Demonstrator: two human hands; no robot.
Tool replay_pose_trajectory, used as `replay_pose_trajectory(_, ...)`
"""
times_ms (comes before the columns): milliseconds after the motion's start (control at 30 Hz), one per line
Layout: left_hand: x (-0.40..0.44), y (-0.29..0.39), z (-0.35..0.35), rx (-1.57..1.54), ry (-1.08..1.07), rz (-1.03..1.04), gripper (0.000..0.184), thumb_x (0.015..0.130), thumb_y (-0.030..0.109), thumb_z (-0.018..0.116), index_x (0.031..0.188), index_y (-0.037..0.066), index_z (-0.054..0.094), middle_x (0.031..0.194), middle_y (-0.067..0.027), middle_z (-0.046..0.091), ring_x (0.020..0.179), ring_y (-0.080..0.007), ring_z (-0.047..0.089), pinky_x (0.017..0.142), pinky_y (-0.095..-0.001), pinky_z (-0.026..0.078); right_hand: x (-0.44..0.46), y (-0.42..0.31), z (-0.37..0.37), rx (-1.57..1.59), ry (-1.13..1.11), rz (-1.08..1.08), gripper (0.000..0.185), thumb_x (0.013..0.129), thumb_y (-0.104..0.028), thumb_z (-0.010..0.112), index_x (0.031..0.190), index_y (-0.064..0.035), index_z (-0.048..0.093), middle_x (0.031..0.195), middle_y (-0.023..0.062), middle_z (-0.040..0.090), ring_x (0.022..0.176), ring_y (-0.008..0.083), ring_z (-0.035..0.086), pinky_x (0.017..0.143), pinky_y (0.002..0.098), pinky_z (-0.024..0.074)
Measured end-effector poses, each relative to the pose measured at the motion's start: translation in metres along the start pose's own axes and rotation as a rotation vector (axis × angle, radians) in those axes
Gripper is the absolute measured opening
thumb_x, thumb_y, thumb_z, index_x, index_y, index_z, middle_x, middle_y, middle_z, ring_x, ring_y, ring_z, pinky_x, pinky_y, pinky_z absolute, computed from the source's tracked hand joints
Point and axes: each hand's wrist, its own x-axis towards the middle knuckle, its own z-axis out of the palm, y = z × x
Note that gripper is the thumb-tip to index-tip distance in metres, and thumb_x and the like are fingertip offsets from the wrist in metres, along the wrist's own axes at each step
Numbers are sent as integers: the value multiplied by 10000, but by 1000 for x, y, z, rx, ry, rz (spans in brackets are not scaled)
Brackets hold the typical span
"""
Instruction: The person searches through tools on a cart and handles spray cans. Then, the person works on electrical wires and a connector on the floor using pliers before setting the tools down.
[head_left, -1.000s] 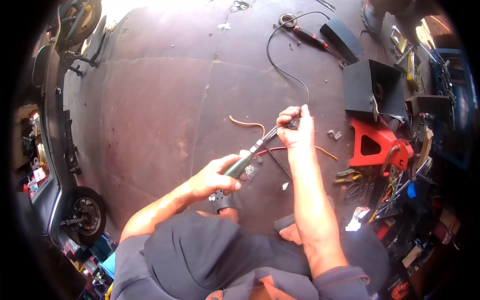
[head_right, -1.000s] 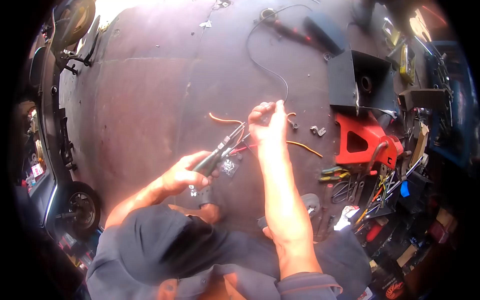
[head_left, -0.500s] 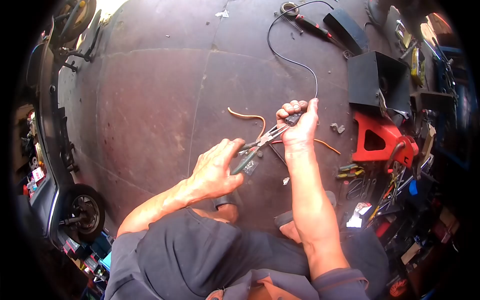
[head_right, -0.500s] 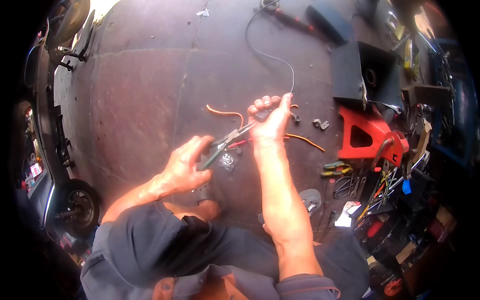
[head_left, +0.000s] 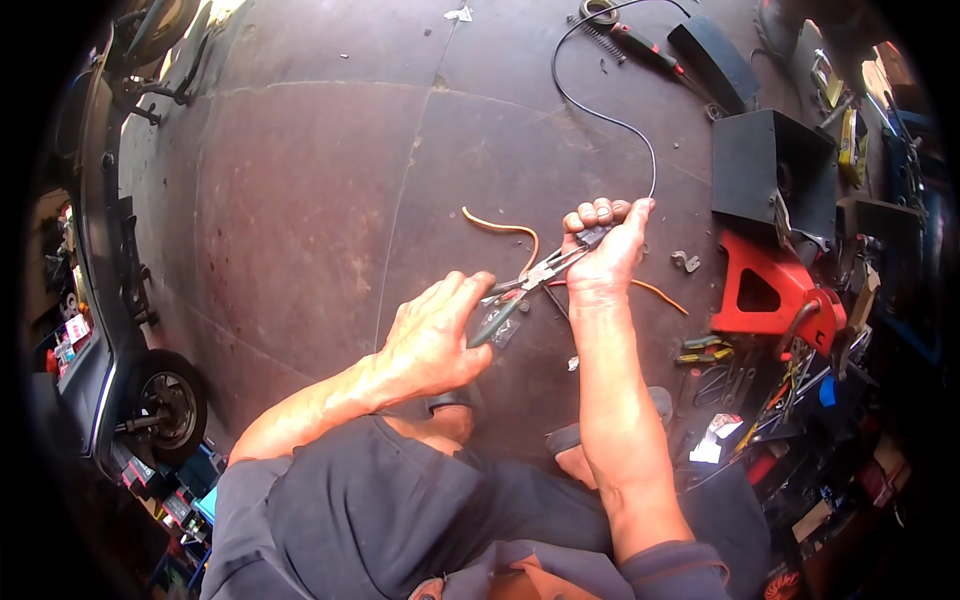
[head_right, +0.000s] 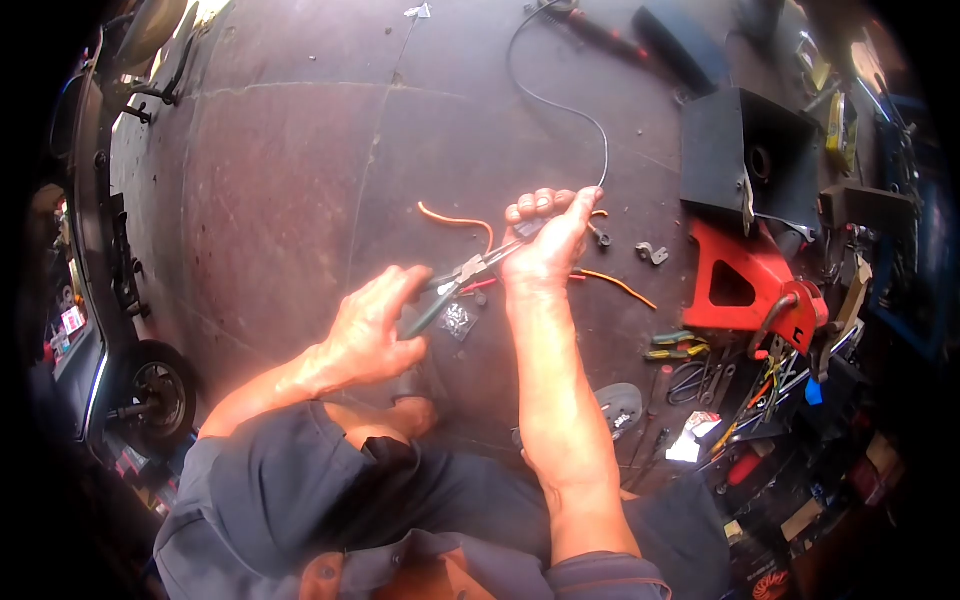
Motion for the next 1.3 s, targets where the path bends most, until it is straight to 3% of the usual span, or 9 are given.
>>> replay_pose_trajectory(267,3,2,-1,14,-53,-50,604,705,115,680,1274,30,497,1016,-155,566,1008,-369,582,819,-469,498,0,5,2,-14,76,-24,525,1007,-551,415,701,-126,452,619,10,453,555,146,431,508,297,400)
replay_pose_trajectory(367,1,5,0,95,17,-37,605,679,99,679,1256,45,506,995,-145,579,928,-368,593,752,-461,506,-4,8,7,-69,93,-86,482,1024,-516,413,736,-129,405,625,6,439,565,142,446,506,297,396)
replay_pose_trajectory(567,5,12,-7,124,-12,-44,601,683,107,680,1255,30,513,1000,-165,581,900,-389,598,744,-474,504,-1,15,7,-193,103,-261,484,1030,-506,408,738,-121,377,629,6,418,543,131,425,489,296,393)
replay_pose_trajectory(767,9,12,-13,158,-138,-71,529,714,103,654,1211,-40,539,990,-216,615,906,-388,641,764,-476,526,3,20,-10,-218,70,-253,480,1013,-532,434,741,-139,393,631,-1,423,550,123,419,510,289,382)
replay_pose_trajectory(967,10,5,-8,93,-180,-128,546,719,98,661,1238,18,510,1065,-211,602,945,-421,600,801,-506,484,8,15,-16,-144,-55,-198,495,1007,-533,448,731,-123,424,644,19,441,577,139,441,523,303,399)
replay_pose_trajectory(1100,11,2,-6,49,-171,-129,538,722,84,647,1239,20,512,1088,-209,610,951,-419,604,803,-502,485,-6,5,5,-53,-21,83,572,1003,-551,434,630,-118,423,616,20,442,546,139,424,494,283,379)
replay_pose_trajectory(1200,8,1,-6,37,-186,-152,525,724,74,634,1233,17,517,1107,-211,615,961,-423,607,810,-502,488,11,4,-16,-92,-206,147,584,1004,-568,410,616,-131,406,560,-1,388,495,131,377,453,275,345)
replay_pose_trajectory(1300,7,1,-4,13,-162,-160,515,727,68,621,1230,19,522,1112,-218,621,964,-430,609,813,-502,492,16,8,-12,-125,-95,102,590,1006,-578,386,608,-143,390,528,-12,350,465,128,349,428,272,320)
